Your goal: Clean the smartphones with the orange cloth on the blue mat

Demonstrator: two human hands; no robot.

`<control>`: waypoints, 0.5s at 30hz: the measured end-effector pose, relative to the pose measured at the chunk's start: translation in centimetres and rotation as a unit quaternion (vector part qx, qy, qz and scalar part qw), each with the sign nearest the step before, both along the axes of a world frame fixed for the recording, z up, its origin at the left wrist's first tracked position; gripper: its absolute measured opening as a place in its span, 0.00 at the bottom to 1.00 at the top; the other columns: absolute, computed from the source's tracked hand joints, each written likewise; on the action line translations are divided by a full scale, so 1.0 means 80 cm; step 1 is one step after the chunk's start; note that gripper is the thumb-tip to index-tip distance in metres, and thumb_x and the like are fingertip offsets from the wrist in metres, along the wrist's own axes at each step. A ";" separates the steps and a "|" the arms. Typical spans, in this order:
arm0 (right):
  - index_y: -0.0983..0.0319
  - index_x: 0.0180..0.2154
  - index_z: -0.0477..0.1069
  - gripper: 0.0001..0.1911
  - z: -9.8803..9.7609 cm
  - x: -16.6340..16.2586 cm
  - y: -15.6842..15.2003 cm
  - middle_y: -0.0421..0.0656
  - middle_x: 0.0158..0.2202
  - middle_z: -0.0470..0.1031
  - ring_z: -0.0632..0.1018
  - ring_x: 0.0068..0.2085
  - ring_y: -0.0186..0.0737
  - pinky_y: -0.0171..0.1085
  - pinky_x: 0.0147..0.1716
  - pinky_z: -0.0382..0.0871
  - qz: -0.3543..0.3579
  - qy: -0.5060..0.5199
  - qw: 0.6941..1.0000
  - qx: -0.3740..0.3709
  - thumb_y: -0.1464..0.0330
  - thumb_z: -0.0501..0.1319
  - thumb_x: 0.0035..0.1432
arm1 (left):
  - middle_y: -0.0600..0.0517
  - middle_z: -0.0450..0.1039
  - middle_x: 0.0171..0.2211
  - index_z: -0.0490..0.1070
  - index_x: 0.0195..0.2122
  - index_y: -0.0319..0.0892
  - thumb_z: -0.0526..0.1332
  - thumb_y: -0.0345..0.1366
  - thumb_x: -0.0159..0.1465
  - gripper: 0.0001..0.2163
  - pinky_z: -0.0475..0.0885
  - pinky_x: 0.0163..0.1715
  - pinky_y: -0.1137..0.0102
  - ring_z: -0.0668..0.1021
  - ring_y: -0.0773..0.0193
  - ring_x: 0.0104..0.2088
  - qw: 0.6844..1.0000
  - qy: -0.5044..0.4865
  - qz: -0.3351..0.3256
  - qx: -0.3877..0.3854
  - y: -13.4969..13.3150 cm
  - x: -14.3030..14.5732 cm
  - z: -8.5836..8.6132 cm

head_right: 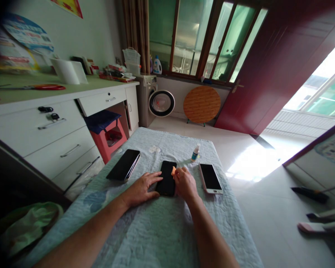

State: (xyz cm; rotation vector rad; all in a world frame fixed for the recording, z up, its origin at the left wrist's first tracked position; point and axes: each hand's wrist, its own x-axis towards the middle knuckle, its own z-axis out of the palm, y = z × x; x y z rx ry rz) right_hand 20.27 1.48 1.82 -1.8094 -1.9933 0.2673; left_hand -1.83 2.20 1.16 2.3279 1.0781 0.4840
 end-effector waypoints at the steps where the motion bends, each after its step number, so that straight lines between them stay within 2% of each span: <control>1: 0.60 0.35 0.73 0.08 -0.002 0.000 0.001 0.41 0.34 0.70 0.71 0.33 0.34 0.31 0.32 0.59 -0.015 -0.006 1.000 0.005 0.69 0.55 0.62 | 0.44 0.60 0.64 0.69 0.57 0.43 0.68 0.37 0.55 0.27 0.58 0.61 0.55 0.67 0.48 0.60 1.000 0.002 0.003 0.004 -0.001 0.000 0.000; 5: 0.60 0.35 0.75 0.12 -0.002 -0.002 0.002 0.42 0.34 0.71 0.72 0.33 0.34 0.32 0.31 0.59 -0.037 -0.027 0.999 -0.012 0.67 0.53 0.64 | 0.43 0.55 0.66 0.69 0.57 0.43 0.70 0.38 0.53 0.29 0.57 0.62 0.53 0.63 0.45 0.62 1.000 0.009 0.021 0.020 -0.004 0.001 0.001; 11: 0.62 0.30 0.77 0.15 0.018 -0.005 -0.009 0.45 0.31 0.75 0.74 0.33 0.36 0.32 0.30 0.59 -0.018 -0.057 0.996 -0.066 0.66 0.55 0.62 | 0.44 0.62 0.63 0.65 0.60 0.43 0.70 0.41 0.53 0.33 0.60 0.59 0.56 0.66 0.48 0.58 0.999 0.020 0.026 0.017 -0.006 0.004 0.005; 13: 0.62 0.27 0.77 0.14 0.030 -0.008 -0.017 0.43 0.27 0.76 0.73 0.29 0.34 0.32 0.28 0.57 -0.007 -0.051 0.994 -0.101 0.67 0.56 0.60 | 0.44 0.62 0.63 0.62 0.62 0.42 0.70 0.41 0.54 0.35 0.61 0.59 0.57 0.65 0.48 0.58 0.999 0.022 0.027 0.018 -0.006 0.004 0.005; 15: 0.61 0.26 0.78 0.13 0.041 -0.011 -0.025 0.41 0.23 0.75 0.72 0.24 0.32 0.32 0.24 0.55 -0.001 -0.028 0.985 -0.169 0.67 0.57 0.58 | 0.44 0.62 0.63 0.63 0.62 0.42 0.69 0.41 0.54 0.34 0.60 0.59 0.57 0.65 0.48 0.58 0.999 0.030 0.028 0.020 -0.006 0.005 0.006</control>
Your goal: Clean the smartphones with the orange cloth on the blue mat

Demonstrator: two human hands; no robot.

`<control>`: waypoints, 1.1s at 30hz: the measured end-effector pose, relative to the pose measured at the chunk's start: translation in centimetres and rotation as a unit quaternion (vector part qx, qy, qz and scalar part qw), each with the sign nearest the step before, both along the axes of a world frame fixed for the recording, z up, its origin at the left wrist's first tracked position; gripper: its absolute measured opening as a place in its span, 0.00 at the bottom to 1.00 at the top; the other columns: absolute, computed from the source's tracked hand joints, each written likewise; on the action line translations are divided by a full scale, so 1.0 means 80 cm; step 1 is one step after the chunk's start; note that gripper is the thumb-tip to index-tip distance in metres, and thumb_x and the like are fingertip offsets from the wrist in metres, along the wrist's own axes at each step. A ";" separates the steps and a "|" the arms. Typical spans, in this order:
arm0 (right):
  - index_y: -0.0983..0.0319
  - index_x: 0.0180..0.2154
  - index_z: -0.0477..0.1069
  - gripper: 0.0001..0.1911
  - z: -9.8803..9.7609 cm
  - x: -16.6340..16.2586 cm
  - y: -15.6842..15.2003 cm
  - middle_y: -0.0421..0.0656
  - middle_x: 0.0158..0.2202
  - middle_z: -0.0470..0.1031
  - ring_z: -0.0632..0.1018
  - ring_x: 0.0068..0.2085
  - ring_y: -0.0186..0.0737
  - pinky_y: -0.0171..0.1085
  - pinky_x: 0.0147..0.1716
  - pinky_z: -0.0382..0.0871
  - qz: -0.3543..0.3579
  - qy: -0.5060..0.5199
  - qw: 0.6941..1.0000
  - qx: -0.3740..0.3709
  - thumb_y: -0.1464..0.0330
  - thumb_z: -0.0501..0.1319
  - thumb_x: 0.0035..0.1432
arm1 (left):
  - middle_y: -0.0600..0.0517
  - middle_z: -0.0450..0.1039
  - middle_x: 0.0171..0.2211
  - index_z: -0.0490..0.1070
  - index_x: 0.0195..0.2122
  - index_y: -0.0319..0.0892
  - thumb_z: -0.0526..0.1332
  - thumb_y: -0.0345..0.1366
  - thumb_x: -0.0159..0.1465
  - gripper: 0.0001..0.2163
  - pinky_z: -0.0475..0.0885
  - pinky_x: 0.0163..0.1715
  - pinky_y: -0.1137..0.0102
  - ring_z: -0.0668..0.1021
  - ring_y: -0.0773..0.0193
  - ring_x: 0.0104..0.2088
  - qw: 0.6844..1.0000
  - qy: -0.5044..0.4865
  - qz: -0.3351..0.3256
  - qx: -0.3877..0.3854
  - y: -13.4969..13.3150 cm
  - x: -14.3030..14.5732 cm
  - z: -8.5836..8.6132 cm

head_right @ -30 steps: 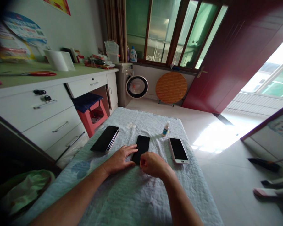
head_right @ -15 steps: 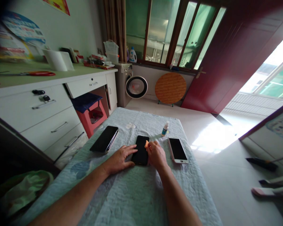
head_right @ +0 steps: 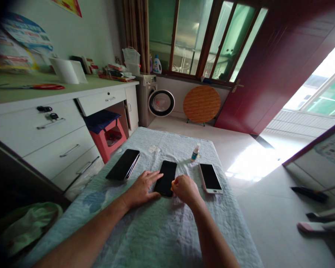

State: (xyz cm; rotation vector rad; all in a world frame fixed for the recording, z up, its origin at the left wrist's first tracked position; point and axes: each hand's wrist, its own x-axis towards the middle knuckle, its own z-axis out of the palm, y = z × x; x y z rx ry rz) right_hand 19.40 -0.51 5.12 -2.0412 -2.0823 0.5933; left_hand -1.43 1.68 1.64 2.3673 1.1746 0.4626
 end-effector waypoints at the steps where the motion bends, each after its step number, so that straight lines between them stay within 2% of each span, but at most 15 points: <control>1: 0.61 0.26 0.78 0.12 0.004 -0.001 -0.003 0.41 0.22 0.75 0.71 0.23 0.32 0.31 0.23 0.55 0.008 0.009 1.000 -0.026 0.68 0.57 0.56 | 0.44 0.62 0.63 0.64 0.61 0.42 0.69 0.42 0.54 0.33 0.60 0.59 0.57 0.65 0.48 0.58 1.000 0.005 0.001 0.002 0.000 0.000 0.000; 4: 0.62 0.26 0.78 0.11 0.009 -0.001 -0.007 0.40 0.19 0.74 0.70 0.20 0.31 0.31 0.21 0.54 0.031 0.030 0.996 -0.074 0.68 0.58 0.53 | 0.44 0.62 0.63 0.67 0.60 0.41 0.69 0.42 0.55 0.31 0.61 0.59 0.57 0.66 0.48 0.57 1.000 0.014 0.002 0.005 -0.001 0.000 0.002; 7: 0.63 0.27 0.78 0.12 0.003 0.001 -0.003 0.40 0.19 0.74 0.70 0.19 0.31 0.31 0.21 0.55 0.015 0.048 0.996 -0.074 0.67 0.58 0.54 | 0.43 0.63 0.62 0.68 0.59 0.40 0.69 0.43 0.55 0.31 0.62 0.58 0.57 0.66 0.48 0.57 1.000 0.018 0.000 0.015 -0.001 0.001 0.002; 11: 0.62 0.28 0.79 0.12 -0.012 0.004 0.009 0.43 0.23 0.77 0.75 0.26 0.35 0.31 0.26 0.58 -0.048 0.036 0.998 0.020 0.66 0.58 0.55 | 0.42 0.64 0.61 0.69 0.58 0.40 0.69 0.45 0.55 0.30 0.62 0.58 0.56 0.67 0.47 0.57 0.999 0.024 -0.010 0.031 -0.002 0.003 -0.001; 15: 0.61 0.33 0.79 0.12 -0.028 0.007 0.023 0.44 0.33 0.80 0.77 0.36 0.38 0.32 0.32 0.61 -0.106 0.039 0.990 0.088 0.65 0.57 0.57 | 0.42 0.64 0.61 0.70 0.57 0.41 0.69 0.46 0.55 0.29 0.62 0.58 0.55 0.67 0.46 0.57 0.999 0.019 -0.014 0.048 -0.005 0.004 -0.004; 20: 0.60 0.35 0.78 0.13 -0.040 0.007 0.033 0.44 0.37 0.78 0.76 0.40 0.39 0.32 0.36 0.61 -0.119 0.023 0.984 0.130 0.65 0.55 0.60 | 0.42 0.65 0.61 0.70 0.56 0.41 0.69 0.44 0.54 0.29 0.63 0.58 0.55 0.67 0.46 0.57 0.999 0.011 -0.009 0.051 -0.007 0.005 -0.005; 26: 0.62 0.34 0.78 0.14 -0.035 0.006 0.031 0.45 0.35 0.79 0.77 0.38 0.38 0.32 0.35 0.61 -0.085 0.002 0.992 0.096 0.64 0.55 0.61 | 0.40 0.64 0.61 0.70 0.56 0.40 0.70 0.44 0.54 0.30 0.63 0.58 0.55 0.67 0.46 0.57 0.999 0.011 -0.008 0.044 -0.006 0.004 -0.003; 33: 0.62 0.28 0.79 0.12 -0.013 0.002 0.011 0.45 0.27 0.79 0.76 0.30 0.37 0.32 0.26 0.57 -0.057 -0.007 0.998 0.030 0.65 0.58 0.55 | 0.40 0.65 0.60 0.70 0.56 0.40 0.68 0.51 0.55 0.30 0.64 0.56 0.53 0.68 0.45 0.56 0.999 0.004 -0.012 0.044 -0.004 0.005 -0.005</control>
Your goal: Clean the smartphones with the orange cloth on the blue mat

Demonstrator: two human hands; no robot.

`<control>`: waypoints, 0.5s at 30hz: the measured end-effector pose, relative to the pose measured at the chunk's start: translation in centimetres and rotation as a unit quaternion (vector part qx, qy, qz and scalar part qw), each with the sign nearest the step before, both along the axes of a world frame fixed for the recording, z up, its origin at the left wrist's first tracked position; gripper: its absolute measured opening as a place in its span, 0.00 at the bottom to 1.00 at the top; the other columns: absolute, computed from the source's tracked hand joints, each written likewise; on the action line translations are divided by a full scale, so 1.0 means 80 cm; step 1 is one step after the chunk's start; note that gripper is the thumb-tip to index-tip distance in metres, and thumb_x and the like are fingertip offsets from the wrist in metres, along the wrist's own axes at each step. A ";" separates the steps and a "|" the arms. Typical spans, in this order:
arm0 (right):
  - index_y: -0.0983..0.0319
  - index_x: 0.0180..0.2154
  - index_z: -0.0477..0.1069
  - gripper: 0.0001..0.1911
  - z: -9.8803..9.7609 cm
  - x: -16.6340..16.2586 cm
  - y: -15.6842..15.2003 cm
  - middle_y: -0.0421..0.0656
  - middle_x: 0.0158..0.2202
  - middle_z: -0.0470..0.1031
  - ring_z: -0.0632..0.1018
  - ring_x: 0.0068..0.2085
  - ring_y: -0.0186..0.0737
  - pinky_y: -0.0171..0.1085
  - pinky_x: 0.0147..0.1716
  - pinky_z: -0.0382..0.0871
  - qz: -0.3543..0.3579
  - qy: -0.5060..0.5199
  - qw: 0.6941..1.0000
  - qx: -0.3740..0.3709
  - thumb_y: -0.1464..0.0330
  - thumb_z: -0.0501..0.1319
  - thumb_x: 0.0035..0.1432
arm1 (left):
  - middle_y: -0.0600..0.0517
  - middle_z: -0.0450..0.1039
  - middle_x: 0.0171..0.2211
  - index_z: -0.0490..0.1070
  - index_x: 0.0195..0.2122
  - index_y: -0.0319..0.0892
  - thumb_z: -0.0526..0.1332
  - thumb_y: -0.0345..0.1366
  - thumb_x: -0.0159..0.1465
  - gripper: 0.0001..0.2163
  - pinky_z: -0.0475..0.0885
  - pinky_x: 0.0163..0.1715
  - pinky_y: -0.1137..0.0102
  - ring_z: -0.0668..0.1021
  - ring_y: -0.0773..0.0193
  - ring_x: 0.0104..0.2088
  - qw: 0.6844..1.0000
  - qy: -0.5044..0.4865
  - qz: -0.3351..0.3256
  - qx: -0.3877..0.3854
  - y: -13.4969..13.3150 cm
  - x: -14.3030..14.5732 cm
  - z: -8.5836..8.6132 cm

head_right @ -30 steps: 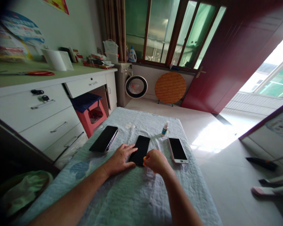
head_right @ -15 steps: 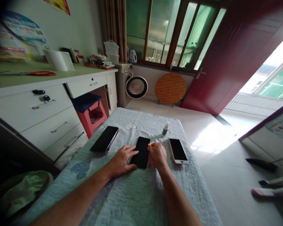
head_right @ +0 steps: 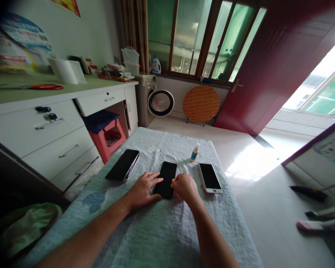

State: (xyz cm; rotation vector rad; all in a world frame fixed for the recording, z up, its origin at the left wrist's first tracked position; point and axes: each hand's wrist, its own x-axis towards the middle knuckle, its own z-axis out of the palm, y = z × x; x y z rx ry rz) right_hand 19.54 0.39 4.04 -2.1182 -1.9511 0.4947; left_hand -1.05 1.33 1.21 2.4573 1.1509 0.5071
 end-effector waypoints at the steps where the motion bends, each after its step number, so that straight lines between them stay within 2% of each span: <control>1: 0.62 0.28 0.79 0.12 0.004 -0.001 -0.003 0.45 0.26 0.78 0.75 0.28 0.36 0.32 0.25 0.56 0.005 0.003 1.000 -0.013 0.66 0.58 0.54 | 0.39 0.65 0.60 0.71 0.56 0.40 0.67 0.51 0.55 0.31 0.64 0.56 0.53 0.68 0.45 0.56 1.000 0.000 0.000 0.002 0.000 0.000 0.000; 7: 0.64 0.27 0.79 0.10 0.025 -0.005 -0.016 0.44 0.22 0.76 0.73 0.22 0.32 0.30 0.21 0.56 0.054 0.023 0.993 -0.104 0.69 0.59 0.51 | 0.40 0.67 0.59 0.71 0.56 0.40 0.67 0.49 0.55 0.29 0.64 0.56 0.54 0.69 0.45 0.56 1.000 0.014 0.011 0.016 -0.004 0.001 0.002; 12: 0.65 0.25 0.77 0.10 0.030 0.002 -0.025 0.39 0.14 0.68 0.71 0.16 0.32 0.28 0.17 0.57 0.100 0.073 0.974 -0.189 0.69 0.57 0.49 | 0.41 0.68 0.58 0.72 0.54 0.41 0.68 0.48 0.55 0.28 0.64 0.56 0.54 0.70 0.46 0.55 0.999 0.015 0.027 0.025 -0.008 0.004 0.006; 15: 0.65 0.24 0.77 0.10 0.030 0.006 -0.026 0.39 0.13 0.68 0.70 0.15 0.32 0.29 0.16 0.56 0.108 0.096 0.967 -0.208 0.69 0.58 0.47 | 0.42 0.68 0.58 0.72 0.55 0.42 0.68 0.48 0.55 0.28 0.64 0.56 0.54 0.70 0.46 0.55 0.999 0.015 0.031 0.030 -0.008 0.005 0.006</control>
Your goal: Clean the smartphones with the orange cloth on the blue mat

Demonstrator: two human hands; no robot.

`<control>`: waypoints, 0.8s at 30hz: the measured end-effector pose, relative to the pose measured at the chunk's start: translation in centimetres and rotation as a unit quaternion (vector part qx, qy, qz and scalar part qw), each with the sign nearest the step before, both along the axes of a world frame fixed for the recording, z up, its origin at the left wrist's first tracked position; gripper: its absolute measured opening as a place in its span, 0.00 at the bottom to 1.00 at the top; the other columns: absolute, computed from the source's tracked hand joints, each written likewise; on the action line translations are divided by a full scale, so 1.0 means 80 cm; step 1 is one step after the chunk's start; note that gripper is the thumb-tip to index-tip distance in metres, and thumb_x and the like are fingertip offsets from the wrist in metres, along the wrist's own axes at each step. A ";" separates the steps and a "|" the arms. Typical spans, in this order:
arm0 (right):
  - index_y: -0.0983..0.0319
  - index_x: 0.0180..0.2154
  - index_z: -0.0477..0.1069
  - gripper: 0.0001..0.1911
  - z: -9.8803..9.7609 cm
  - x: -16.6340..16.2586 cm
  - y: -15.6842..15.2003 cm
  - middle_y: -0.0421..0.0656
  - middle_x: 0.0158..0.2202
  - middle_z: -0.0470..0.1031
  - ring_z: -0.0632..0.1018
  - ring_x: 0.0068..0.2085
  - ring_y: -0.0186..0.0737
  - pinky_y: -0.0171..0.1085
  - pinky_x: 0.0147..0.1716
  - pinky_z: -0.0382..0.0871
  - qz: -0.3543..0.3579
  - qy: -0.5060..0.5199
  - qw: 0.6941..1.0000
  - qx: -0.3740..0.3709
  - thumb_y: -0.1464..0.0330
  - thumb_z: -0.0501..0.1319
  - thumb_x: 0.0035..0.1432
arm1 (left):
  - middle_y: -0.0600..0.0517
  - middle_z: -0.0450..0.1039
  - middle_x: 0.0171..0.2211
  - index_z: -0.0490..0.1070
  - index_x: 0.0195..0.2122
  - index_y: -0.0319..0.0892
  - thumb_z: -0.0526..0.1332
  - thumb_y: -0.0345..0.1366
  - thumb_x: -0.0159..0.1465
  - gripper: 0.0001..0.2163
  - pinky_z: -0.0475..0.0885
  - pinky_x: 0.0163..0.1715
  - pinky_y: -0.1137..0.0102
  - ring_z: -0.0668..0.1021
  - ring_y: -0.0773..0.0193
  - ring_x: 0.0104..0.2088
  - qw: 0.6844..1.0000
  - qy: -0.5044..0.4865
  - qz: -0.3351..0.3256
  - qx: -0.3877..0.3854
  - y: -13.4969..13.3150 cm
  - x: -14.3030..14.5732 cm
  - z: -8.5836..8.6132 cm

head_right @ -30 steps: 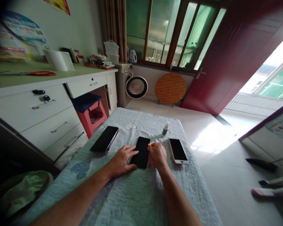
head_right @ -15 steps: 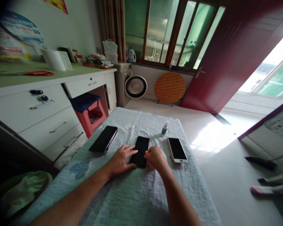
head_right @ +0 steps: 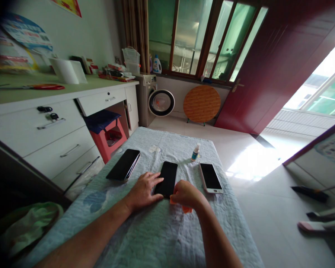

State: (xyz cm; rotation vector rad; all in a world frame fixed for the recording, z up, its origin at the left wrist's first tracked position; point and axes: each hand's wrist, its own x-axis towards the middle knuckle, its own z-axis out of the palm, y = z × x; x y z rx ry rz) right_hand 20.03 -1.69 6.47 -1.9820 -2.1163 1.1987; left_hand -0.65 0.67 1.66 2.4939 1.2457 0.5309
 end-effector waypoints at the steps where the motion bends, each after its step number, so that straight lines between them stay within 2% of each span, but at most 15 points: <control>1: 0.65 0.24 0.77 0.09 0.000 0.001 0.001 0.39 0.14 0.68 0.70 0.16 0.32 0.29 0.15 0.56 -0.002 0.004 1.000 0.008 0.70 0.58 0.47 | 0.41 0.68 0.58 0.72 0.55 0.42 0.68 0.48 0.55 0.28 0.64 0.56 0.54 0.70 0.46 0.55 1.000 -0.001 -0.001 0.000 0.000 0.000 0.000; 6: 0.65 0.23 0.75 0.09 -0.006 0.002 0.009 0.38 0.13 0.67 0.68 0.15 0.31 0.28 0.15 0.55 -0.068 0.028 0.997 0.030 0.70 0.58 0.48 | 0.41 0.68 0.58 0.72 0.55 0.41 0.68 0.47 0.55 0.28 0.64 0.56 0.55 0.70 0.46 0.54 1.000 -0.006 -0.004 -0.002 0.000 0.000 -0.002; 12: 0.65 0.23 0.74 0.11 -0.022 -0.001 0.018 0.41 0.17 0.73 0.70 0.17 0.32 0.28 0.15 0.57 -0.159 0.064 0.982 0.078 0.69 0.57 0.52 | 0.41 0.66 0.59 0.71 0.56 0.40 0.68 0.47 0.55 0.29 0.64 0.57 0.54 0.69 0.46 0.55 1.000 -0.002 -0.013 -0.011 0.001 -0.001 -0.002; 17: 0.65 0.26 0.76 0.13 -0.040 0.001 0.029 0.41 0.18 0.73 0.72 0.21 0.33 0.30 0.20 0.58 -0.185 0.042 0.970 0.154 0.66 0.56 0.55 | 0.40 0.66 0.59 0.71 0.56 0.40 0.68 0.46 0.55 0.28 0.64 0.56 0.55 0.69 0.46 0.55 1.000 0.002 -0.015 -0.013 0.002 -0.001 0.001; 20: 0.65 0.28 0.77 0.14 -0.047 0.001 0.037 0.43 0.23 0.76 0.74 0.27 0.35 0.31 0.25 0.60 -0.200 0.018 0.957 0.208 0.64 0.56 0.56 | 0.40 0.66 0.59 0.71 0.55 0.40 0.68 0.47 0.55 0.28 0.64 0.56 0.55 0.69 0.46 0.55 1.000 0.002 -0.015 -0.013 0.002 -0.001 0.001; 24: 0.64 0.30 0.79 0.15 -0.050 0.000 0.046 0.44 0.28 0.78 0.76 0.32 0.37 0.31 0.30 0.61 -0.208 0.009 0.949 0.238 0.64 0.56 0.57 | 0.41 0.67 0.59 0.71 0.56 0.41 0.68 0.47 0.55 0.29 0.64 0.57 0.55 0.69 0.46 0.55 1.000 -0.001 -0.018 -0.012 0.002 -0.001 0.001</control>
